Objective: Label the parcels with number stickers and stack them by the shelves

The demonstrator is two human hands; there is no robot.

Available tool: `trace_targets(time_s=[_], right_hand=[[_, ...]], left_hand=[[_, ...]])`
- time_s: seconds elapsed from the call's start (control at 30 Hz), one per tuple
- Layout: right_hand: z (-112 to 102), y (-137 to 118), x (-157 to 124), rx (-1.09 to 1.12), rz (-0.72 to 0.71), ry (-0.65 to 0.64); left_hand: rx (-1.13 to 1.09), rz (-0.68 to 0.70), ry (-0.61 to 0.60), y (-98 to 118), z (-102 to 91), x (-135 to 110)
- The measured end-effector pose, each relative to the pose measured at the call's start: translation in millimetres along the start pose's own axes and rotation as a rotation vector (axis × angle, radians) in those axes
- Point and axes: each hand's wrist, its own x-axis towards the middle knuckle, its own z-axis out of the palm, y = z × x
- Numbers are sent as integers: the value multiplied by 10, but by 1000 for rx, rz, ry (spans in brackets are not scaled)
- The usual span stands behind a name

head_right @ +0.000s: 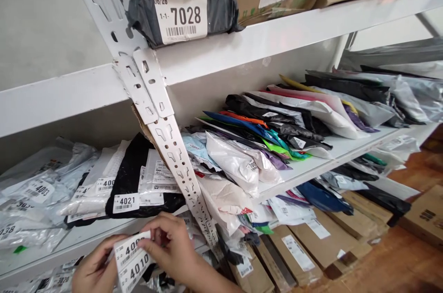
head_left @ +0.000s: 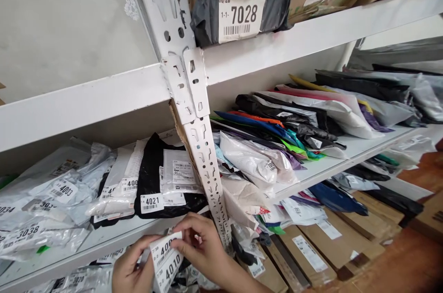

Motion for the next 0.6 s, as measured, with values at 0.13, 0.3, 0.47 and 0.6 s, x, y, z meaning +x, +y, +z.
trace_targets(time_s=[0.13,0.3,0.47,0.6], right_hand=[[24,105,34,115,152,119],[61,174,61,215,184,111],[50,200,88,246,240,126],[50,189,92,227,274,132]], left_hand=[[-195,-104,-112,-2,114,-41],[-244,-421,33,79,270,-69],[-251,-487,92,144,313,15],[-272,-514,95,127,325,25]])
